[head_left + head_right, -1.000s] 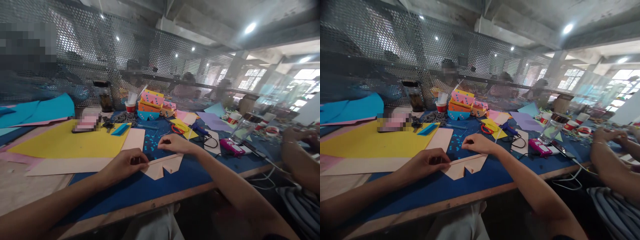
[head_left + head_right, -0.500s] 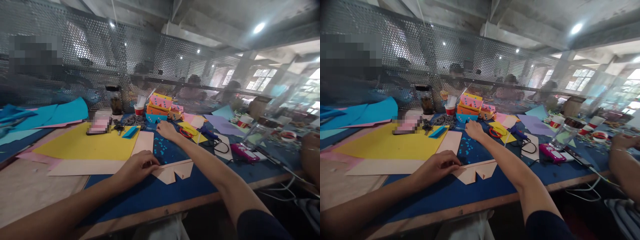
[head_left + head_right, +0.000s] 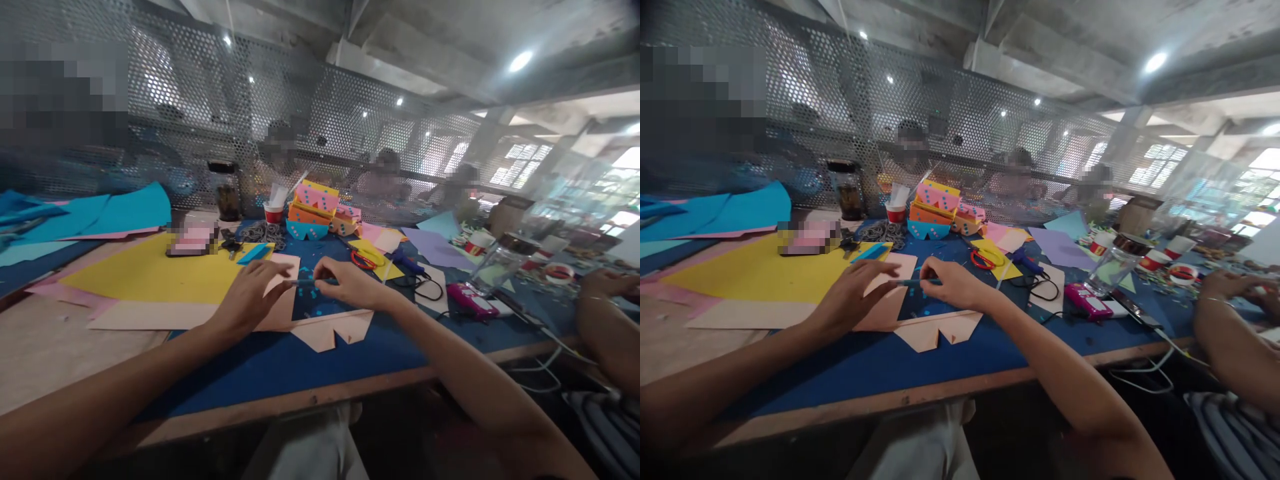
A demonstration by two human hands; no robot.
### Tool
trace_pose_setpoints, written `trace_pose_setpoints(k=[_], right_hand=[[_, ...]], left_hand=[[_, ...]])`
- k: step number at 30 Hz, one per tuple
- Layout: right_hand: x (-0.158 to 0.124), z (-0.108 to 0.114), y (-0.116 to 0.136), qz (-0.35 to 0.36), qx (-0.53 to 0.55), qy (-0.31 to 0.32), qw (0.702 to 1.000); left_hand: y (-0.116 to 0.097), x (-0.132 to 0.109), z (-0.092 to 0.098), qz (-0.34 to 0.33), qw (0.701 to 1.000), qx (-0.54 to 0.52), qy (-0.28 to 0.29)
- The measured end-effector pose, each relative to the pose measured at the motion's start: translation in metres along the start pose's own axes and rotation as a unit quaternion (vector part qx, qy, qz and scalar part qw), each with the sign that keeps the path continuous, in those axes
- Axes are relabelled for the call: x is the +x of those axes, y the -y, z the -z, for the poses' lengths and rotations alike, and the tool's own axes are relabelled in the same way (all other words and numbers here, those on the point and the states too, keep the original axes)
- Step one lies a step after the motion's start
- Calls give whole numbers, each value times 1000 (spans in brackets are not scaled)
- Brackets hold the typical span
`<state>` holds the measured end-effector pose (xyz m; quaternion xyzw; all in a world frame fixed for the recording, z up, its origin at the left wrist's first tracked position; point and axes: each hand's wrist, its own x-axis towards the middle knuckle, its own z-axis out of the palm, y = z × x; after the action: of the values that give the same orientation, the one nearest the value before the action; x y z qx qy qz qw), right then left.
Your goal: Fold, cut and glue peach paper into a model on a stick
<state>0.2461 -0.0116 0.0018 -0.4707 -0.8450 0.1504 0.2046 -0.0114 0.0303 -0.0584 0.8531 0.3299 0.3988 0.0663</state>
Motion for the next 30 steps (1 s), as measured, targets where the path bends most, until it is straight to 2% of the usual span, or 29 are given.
trace_pose_setpoints(k=[2, 5, 11, 15, 23, 30], right_hand=[[-6, -3, 5, -2, 1, 1, 1000], [-10, -8, 7, -7, -18, 4, 1000], [-12, -18, 4, 17, -129, 24, 991], [-14, -20, 0, 29, -172, 35, 984], [-17, -14, 0, 72, -252, 2, 965], [-21, -2, 2, 122, -292, -30, 948]], left_hand=[[0, 0, -2, -19, 999, -2, 29], [-2, -2, -3, -37, 998, 2, 42], [-6, -5, -2, -42, 997, 1, 68], [-8, -1, 1, -24, 995, -8, 97], [-21, 12, 16, 26, 989, -43, 141], [-32, 18, 22, 62, 984, -65, 155]])
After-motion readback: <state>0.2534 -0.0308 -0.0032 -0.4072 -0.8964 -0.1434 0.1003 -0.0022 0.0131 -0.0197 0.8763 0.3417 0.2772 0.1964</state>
